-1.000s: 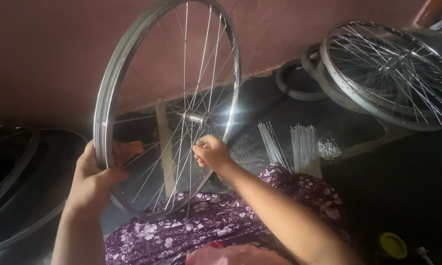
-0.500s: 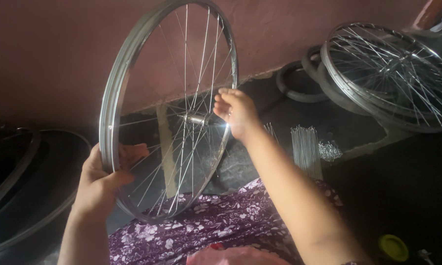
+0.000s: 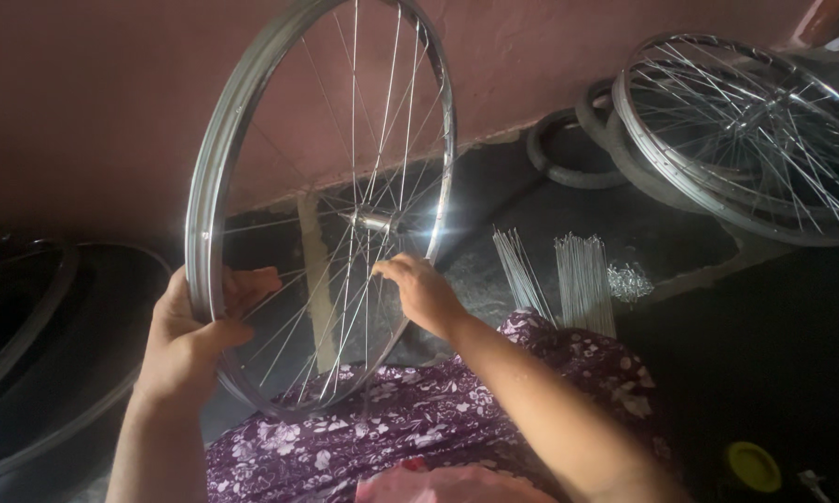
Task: The person sits on the floor holding a bicycle rim with a partially spoked hub and threads loose spokes through the hub flanges, hooking each spoke end into the rim eyelets and rotating the wheel to reach new positions. Bundles of loose spokes lie beside them as they work around the rim.
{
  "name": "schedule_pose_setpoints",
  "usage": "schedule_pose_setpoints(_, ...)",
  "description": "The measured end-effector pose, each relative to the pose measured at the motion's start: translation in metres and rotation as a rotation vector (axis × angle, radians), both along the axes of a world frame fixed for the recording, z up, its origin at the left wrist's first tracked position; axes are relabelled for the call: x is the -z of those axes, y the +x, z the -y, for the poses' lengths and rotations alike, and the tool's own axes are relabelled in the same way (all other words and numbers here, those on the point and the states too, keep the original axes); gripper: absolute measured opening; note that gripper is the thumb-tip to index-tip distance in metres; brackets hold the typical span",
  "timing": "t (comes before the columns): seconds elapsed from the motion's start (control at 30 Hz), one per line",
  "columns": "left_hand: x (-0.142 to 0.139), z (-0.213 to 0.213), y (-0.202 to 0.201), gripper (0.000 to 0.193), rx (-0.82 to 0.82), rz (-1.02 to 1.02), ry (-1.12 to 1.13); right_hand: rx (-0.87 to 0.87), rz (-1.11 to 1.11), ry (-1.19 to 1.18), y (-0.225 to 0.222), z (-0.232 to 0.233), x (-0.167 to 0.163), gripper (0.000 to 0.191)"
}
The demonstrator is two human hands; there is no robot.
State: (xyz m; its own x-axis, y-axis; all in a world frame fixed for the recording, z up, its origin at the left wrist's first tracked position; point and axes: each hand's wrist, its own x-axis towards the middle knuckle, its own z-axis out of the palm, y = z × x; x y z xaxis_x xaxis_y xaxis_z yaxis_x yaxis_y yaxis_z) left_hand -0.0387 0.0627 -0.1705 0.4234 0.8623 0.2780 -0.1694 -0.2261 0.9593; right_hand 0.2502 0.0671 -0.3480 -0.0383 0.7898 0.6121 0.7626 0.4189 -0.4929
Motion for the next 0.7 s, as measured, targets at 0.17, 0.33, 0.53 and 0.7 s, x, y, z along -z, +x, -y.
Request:
schedule_pose_setpoints(0.17, -0.021, -0.001, 0.010, 0.064, -0.082, -0.148, -0.058, 0.037, 0.083, 0.090, 0.002, 0.014, -0.021, 0.028)
schedule_pose_setpoints(0.33, -0.081, -0.027, 0.047, 0.064, 0.015, -0.262, 0.044, 0.008, -0.065, 0.278, 0.017, 0.008, -0.056, 0.014)
schedule_pose_setpoints(0.53, -0.161, -0.063, 0.103, 0.046, 0.005, -0.642, 0.197, -0.067, -0.287, 0.325, 0.043, -0.003, -0.091, 0.006)
schedule_pose_setpoints(0.7, -0.174, -0.084, 0.138, 0.049, 0.057, -0.681, 0.235, 0.060, -0.455, 0.166, 0.054, -0.018, -0.113, 0.010)
